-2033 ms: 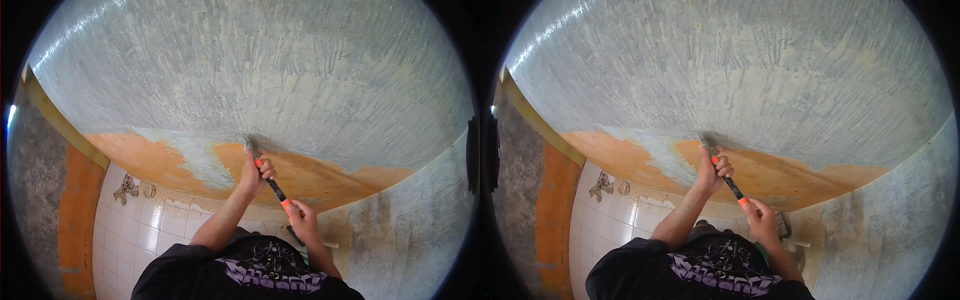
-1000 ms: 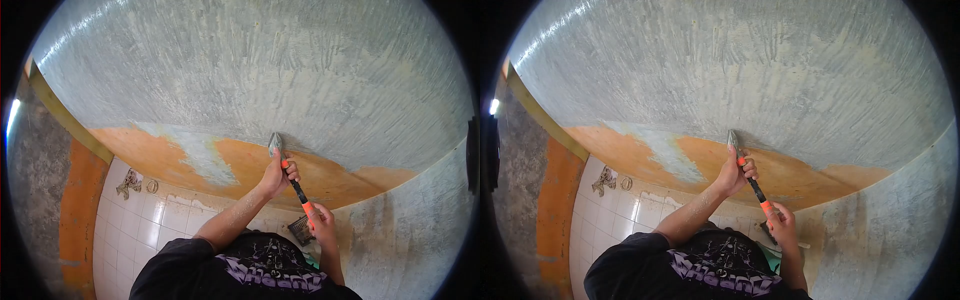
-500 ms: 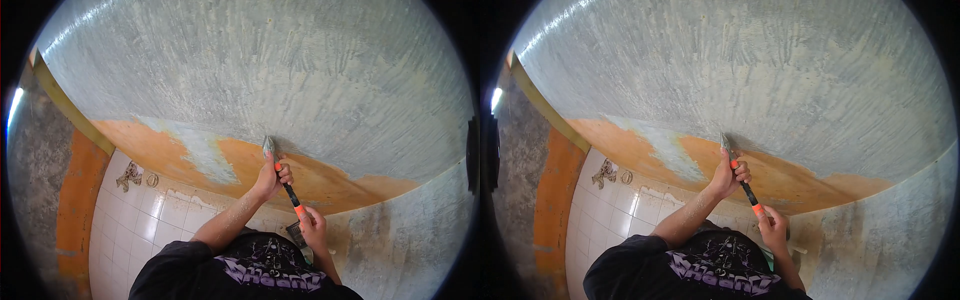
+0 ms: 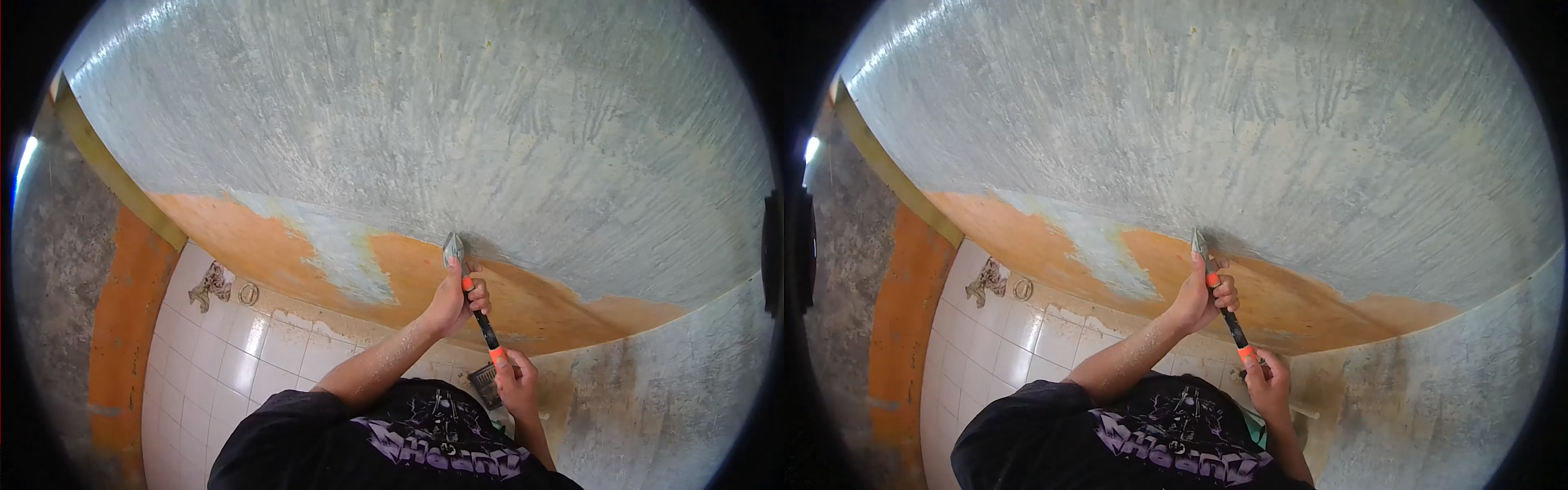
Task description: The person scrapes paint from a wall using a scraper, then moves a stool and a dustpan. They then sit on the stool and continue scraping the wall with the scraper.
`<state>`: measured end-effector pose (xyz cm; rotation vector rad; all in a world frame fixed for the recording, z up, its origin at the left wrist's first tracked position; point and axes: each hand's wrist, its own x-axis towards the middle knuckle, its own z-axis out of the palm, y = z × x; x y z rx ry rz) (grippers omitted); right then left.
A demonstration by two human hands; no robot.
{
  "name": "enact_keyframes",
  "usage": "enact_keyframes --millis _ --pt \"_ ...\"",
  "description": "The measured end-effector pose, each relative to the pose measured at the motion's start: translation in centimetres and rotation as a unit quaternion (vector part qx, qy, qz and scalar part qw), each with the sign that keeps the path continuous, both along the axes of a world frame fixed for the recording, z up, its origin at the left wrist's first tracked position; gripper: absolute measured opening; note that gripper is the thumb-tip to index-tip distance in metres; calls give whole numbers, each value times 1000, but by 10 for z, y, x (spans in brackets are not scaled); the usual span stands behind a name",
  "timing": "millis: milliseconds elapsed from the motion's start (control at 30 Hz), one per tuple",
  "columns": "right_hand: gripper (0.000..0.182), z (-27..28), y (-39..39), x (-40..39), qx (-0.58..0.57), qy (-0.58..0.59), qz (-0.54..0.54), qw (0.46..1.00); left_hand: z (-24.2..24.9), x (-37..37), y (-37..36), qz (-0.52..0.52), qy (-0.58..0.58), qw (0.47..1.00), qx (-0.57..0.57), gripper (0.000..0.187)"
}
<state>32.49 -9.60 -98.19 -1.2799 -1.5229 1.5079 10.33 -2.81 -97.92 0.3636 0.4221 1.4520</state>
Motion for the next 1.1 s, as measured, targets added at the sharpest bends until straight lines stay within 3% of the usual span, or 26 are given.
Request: enact_keyframes --millis 367,500,733,1100 --pt "37 12 16 -77 16 -4 66 998 11 -82 -16 97 3 995 5 70" --pt "36 16 15 -59 -2 17 47 999 7 -69 -12 48 -47 998 9 69" --pt "35 25 -7 -12 -34 30 -24 999 8 -17 -4 -55 -36 998 12 65" --pt "33 22 -7 -13 -11 -4 -40 999 -2 -14 -1 -48 -37 998 24 65"
